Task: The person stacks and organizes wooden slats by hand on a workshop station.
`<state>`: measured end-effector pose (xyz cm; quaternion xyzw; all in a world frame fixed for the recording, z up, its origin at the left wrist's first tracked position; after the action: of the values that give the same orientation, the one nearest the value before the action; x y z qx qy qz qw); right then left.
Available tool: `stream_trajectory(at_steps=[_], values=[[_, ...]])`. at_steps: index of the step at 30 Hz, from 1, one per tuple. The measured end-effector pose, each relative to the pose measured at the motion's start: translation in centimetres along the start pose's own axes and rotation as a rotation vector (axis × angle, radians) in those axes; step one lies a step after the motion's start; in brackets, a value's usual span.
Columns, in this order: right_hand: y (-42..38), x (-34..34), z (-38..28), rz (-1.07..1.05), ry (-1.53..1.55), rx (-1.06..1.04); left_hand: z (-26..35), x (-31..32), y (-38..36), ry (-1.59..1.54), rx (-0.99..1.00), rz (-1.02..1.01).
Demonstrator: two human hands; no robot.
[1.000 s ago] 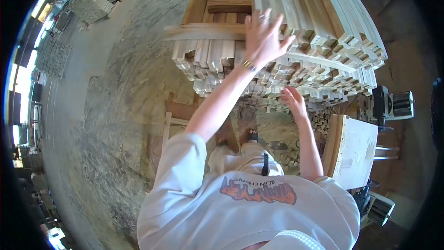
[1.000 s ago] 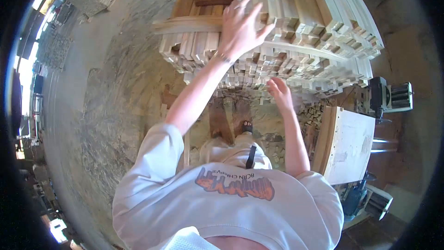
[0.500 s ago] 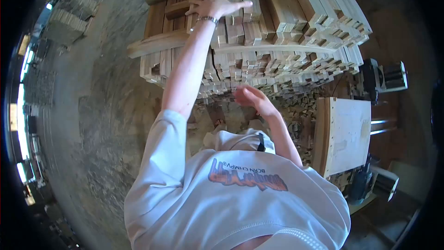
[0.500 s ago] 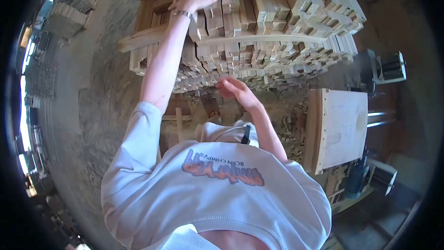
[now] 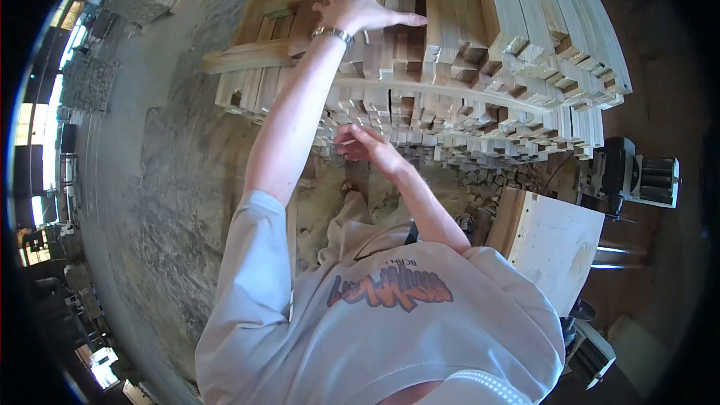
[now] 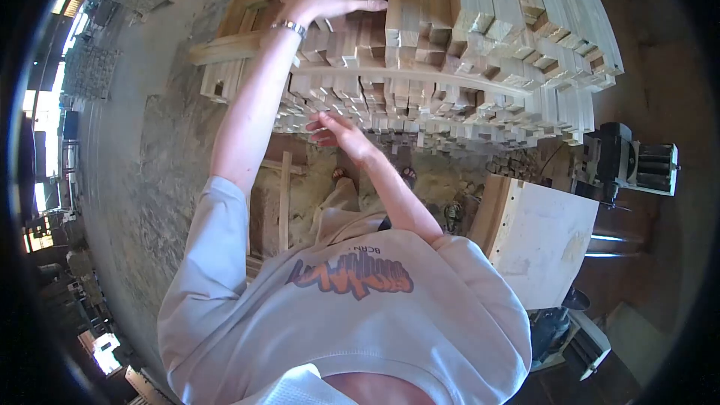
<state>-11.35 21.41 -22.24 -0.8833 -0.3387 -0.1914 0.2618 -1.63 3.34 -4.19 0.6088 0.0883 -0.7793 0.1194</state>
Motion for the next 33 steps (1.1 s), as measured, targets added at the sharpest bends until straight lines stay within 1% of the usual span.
stream_trajectory(at_steps=[2, 4, 6, 8, 9, 10, 12, 14, 15, 16, 18, 20, 22, 23, 24, 25, 26, 28, 30, 31, 32, 33], values=[[-0.5, 0.1, 0.2, -0.049, 0.006, 0.030, 0.1, 0.7, 1.9, -0.043, 0.034, -0.002], [-1.4, -0.3, -0.1, -0.047, -0.003, 0.010, 0.0, 0.7, 2.2, -0.152, -0.001, 0.000], [-1.5, -0.6, -0.8, -0.068, -0.001, -0.004, 0.4, 1.2, 2.8, -0.152, -0.008, 0.030], [-1.2, -0.7, -1.4, -0.064, -0.017, -0.007, 1.2, 2.2, 3.5, 0.036, -0.079, 0.099], [-1.2, -0.9, -1.8, -0.061, -0.034, -0.009, 1.4, 2.1, 3.5, -0.044, -0.116, 0.091], [-1.0, -1.1, -2.0, -0.063, -0.040, -0.016, 1.2, 1.5, 4.0, -0.201, -0.035, 0.089], [-0.8, -0.8, -2.2, -0.096, 0.037, -0.034, 1.4, 0.8, 3.5, -0.304, -0.047, 0.188], [-0.4, 0.4, -1.8, -0.047, 0.034, -0.023, 2.5, 2.3, 4.1, -0.029, -0.124, 0.259], [-0.8, 1.4, -1.8, 0.000, 0.009, 0.008, 3.0, 2.1, 4.1, 0.007, -0.146, 0.314], [-0.9, 2.1, -1.2, -0.027, -0.010, -0.013, 3.0, 1.8, 4.6, 0.001, -0.142, 0.320], [-2.0, 2.7, 0.6, -0.032, -0.020, 0.037, 2.0, 2.0, 4.4, -0.048, -0.126, 0.278], [-2.5, 2.5, 1.3, -0.059, -0.051, 0.018, 1.2, 1.4, 4.0, -0.039, -0.123, 0.293], [-3.4, 2.0, 1.2, -0.104, 0.098, -0.002, 0.0, 0.2, 0.8, -0.005, -0.120, 0.221], [-2.8, 1.5, 1.0, -0.153, 0.251, -0.011, -0.9, -0.2, -1.2, -0.043, -0.127, 0.219], [-2.2, 1.4, 0.1, -0.170, 0.341, -0.013, -1.7, -0.7, -3.8, -0.044, -0.120, 0.216], [-1.5, 1.6, -1.0, -0.244, 0.386, -0.078, -2.6, -1.1, -7.1, -0.059, -0.107, 0.195], [-0.5, 2.1, -1.8, -0.239, 0.388, -0.083, -3.4, -1.7, -10.6, -0.075, -0.094, 0.173], [1.5, 4.0, -3.0, -0.132, 0.886, -0.140, -5.2, -4.2, -18.6, -0.038, -0.128, 0.082], [1.8, 7.8, -4.5, -0.086, 0.837, -0.384, -8.0, -5.4, -26.3, -0.100, 0.064, 0.186], [2.8, 9.0, -3.6, -0.306, 1.053, -0.473, -9.1, -6.1, -29.7, -0.039, 0.098, 0.211], [4.1, 9.9, -1.8, -0.426, 1.058, -0.617, -10.1, -6.7, -33.0, 0.013, 0.130, 0.236], [2.1, 10.8, -1.2, -0.210, 1.088, -0.669, -11.8, -6.9, -35.9, -0.072, 0.163, 0.262]])
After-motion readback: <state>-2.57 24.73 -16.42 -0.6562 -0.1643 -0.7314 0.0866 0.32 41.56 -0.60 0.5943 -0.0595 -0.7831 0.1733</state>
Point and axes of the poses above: each hand's wrist, its own y-axis towards the middle knuckle, its own x-axis out of the palm, z = x × y, the point moved 4 cm from there along y, towards the middle knuckle, and after that the axes turned 6 degrees about z, right-handed, at the moved point
